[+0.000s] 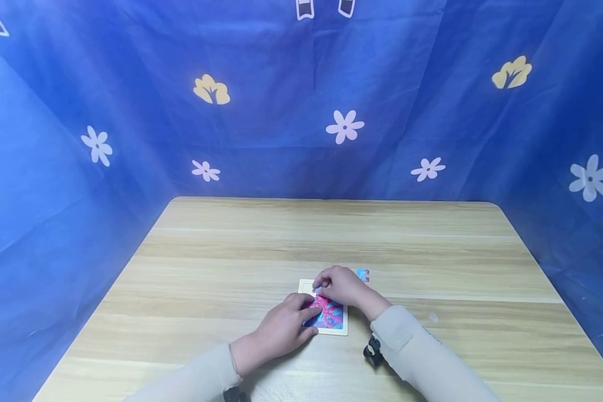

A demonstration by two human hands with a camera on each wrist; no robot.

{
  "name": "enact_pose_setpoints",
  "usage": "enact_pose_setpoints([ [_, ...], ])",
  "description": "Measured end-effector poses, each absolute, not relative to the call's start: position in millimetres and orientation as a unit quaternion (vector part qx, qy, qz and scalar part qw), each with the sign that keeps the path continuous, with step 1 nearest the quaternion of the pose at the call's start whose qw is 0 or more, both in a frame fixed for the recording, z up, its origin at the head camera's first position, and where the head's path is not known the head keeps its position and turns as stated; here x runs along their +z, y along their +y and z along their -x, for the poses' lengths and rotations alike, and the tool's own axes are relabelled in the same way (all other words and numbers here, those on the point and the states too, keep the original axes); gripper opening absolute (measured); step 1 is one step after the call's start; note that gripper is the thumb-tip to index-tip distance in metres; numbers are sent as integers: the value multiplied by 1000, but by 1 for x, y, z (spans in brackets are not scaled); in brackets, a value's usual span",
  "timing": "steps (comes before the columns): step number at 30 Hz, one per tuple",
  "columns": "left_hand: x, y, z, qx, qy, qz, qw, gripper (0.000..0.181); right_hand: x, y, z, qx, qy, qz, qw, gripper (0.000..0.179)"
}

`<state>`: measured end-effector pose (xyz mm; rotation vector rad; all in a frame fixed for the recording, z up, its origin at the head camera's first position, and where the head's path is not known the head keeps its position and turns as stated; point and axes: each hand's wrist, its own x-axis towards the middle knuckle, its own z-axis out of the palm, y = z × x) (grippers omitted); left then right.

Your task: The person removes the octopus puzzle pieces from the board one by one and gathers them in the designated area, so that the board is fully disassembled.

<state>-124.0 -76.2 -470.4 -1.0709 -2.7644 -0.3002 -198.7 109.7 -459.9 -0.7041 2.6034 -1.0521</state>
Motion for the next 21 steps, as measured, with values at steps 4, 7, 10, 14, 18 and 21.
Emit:
enact_pose_setpoints([
  [4, -471, -76, 124, -105, -925, 356, 78, 39, -458, 109, 198, -357, 894, 240, 127, 10],
  [7, -471, -76, 124, -111, -925, 355, 77, 39, -459, 109, 199, -352, 896, 241, 125, 9],
  [10, -472, -77, 124, -116, -925, 354, 74, 40, -460, 109, 199, -348, 897, 245, 122, 9],
  [14, -472, -77, 124, -119, -926, 351, 70, 41, -460, 109, 200, -345, 897, 247, 122, 9],
  [18, -472, -78, 124, -122, -927, 349, 69, 41, -461, 109, 200, -335, 902, 244, 118, 10],
  [21, -472, -78, 124, -123, -926, 349, 68, 41, -460, 110, 199, -329, 906, 240, 114, 11],
])
